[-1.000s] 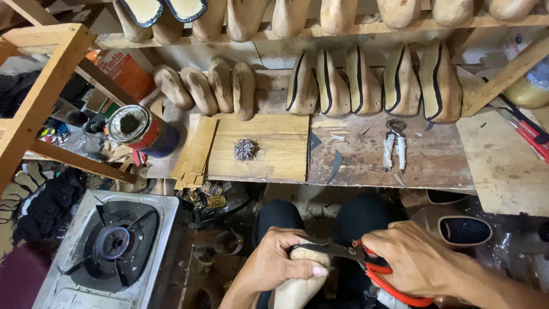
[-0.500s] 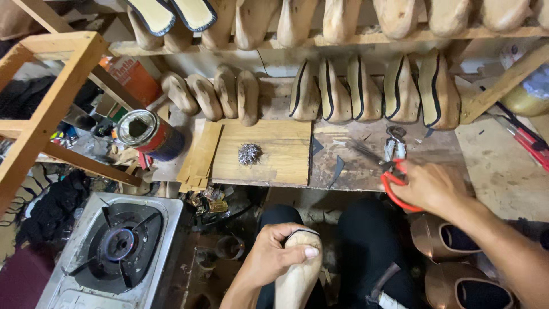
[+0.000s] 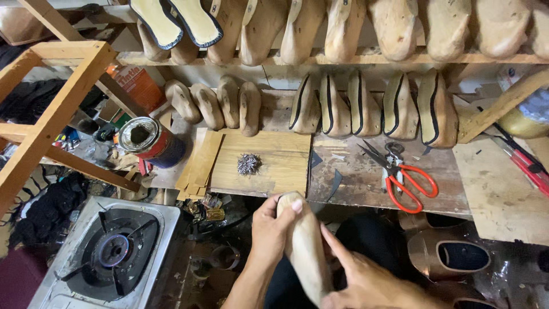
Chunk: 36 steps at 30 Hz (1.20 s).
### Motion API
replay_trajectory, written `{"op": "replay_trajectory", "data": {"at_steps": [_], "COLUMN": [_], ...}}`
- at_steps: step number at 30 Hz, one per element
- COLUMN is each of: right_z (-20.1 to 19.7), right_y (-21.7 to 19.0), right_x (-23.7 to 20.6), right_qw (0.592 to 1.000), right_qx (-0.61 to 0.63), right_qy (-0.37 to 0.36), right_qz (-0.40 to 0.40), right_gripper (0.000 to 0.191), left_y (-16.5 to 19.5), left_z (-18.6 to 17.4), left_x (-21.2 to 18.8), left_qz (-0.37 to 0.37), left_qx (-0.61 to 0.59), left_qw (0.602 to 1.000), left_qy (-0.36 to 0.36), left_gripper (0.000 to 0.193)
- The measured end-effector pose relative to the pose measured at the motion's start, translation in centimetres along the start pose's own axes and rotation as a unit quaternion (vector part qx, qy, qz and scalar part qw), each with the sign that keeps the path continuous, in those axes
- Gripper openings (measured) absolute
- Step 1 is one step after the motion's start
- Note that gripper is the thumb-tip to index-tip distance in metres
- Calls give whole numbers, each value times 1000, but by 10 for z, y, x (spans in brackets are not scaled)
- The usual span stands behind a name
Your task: The person assembles a shoe by attaching a sole to a wooden shoe last. They use a hammer to drive nails into the sole and a pair of scissors to trim excess material. The process is repeated for multiple shoe lasts.
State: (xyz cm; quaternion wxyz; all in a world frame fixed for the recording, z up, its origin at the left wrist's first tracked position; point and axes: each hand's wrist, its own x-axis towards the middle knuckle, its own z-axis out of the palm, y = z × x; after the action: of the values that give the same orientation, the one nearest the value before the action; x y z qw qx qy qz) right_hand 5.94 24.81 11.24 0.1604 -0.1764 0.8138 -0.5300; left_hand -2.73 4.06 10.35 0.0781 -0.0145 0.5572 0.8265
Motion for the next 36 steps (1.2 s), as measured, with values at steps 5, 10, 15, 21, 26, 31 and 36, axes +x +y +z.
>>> {"op": "replay_trajectory", "data": {"at_steps": [5, 10, 15, 21, 26, 31, 36], "right_z": [-1, -23, -47, -83, -76, -70, -72], "right_y": [-6, -7, 13, 52, 78, 84, 77], "right_x": [16, 49, 87, 116, 113, 109, 109], "right_qw": [992, 947, 981, 893, 836, 843, 851], "right_qx": [91, 213, 76, -343, -446, -419, -404], "right_qy": [84, 239, 180, 292, 313, 328, 326], "right_qz": [40, -41, -12, 4, -68, -82, -74], "right_gripper": [132, 120, 105, 72, 57, 47, 46], "left_y": [10, 10, 7, 38, 48, 42, 27], "left_z": [2, 7, 23, -4, -12, -8, -1], "left_x": [14, -20, -13, 45, 132, 206, 248], "left_qz": [-6, 34, 44, 127, 234, 237, 181], "left_qx": [-51, -4, 23, 280, 428, 615, 693], "left_qw": [998, 981, 995, 951, 870, 747, 694], "left_qy": [-31, -191, -90, 32, 74, 86, 72], "left_gripper": [70, 110, 115, 103, 98, 99, 90]}}
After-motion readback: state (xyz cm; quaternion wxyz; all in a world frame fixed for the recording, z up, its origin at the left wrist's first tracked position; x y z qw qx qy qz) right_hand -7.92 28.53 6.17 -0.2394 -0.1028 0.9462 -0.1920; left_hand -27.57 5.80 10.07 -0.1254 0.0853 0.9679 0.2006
